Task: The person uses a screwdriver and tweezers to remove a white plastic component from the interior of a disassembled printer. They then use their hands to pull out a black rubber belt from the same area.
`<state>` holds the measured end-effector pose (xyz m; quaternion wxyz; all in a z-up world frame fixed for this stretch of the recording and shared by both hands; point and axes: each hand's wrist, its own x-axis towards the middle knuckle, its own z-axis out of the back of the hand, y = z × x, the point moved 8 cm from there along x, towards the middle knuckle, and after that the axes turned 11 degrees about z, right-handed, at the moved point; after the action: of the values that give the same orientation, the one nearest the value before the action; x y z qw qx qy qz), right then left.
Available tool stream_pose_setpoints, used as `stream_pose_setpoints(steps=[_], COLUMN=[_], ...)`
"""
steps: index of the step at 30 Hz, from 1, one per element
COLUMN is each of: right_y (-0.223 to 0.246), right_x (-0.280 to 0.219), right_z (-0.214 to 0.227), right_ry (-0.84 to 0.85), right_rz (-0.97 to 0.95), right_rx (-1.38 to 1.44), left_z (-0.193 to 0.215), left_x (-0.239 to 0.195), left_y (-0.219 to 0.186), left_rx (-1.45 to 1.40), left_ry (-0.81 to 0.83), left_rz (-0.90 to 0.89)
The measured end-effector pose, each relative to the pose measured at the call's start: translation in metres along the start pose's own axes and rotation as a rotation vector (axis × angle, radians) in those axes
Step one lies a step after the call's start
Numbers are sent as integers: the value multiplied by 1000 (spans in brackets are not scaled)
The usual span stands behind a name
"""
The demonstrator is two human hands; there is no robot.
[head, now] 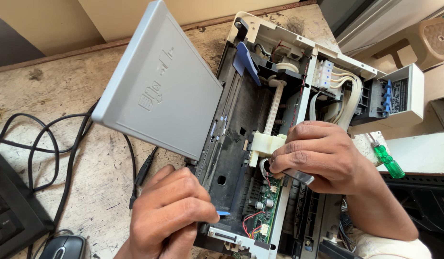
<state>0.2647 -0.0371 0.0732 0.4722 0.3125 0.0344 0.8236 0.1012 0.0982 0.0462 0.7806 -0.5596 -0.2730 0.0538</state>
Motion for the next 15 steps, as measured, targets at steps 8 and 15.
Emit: stream_pose_setpoints(steps=[8,15], right_y=[-3,-8], right_x=[-5,-11], right_z=[2,-1], right_ry=[-14,-4], right_rz=[10,3], right_rx=[-4,3], left_z=[0,-2], left_x=[6,8], left_y=[-4,-4], left_rx=[-19,-27], left_ry=[29,66], left_rz=[-67,-36])
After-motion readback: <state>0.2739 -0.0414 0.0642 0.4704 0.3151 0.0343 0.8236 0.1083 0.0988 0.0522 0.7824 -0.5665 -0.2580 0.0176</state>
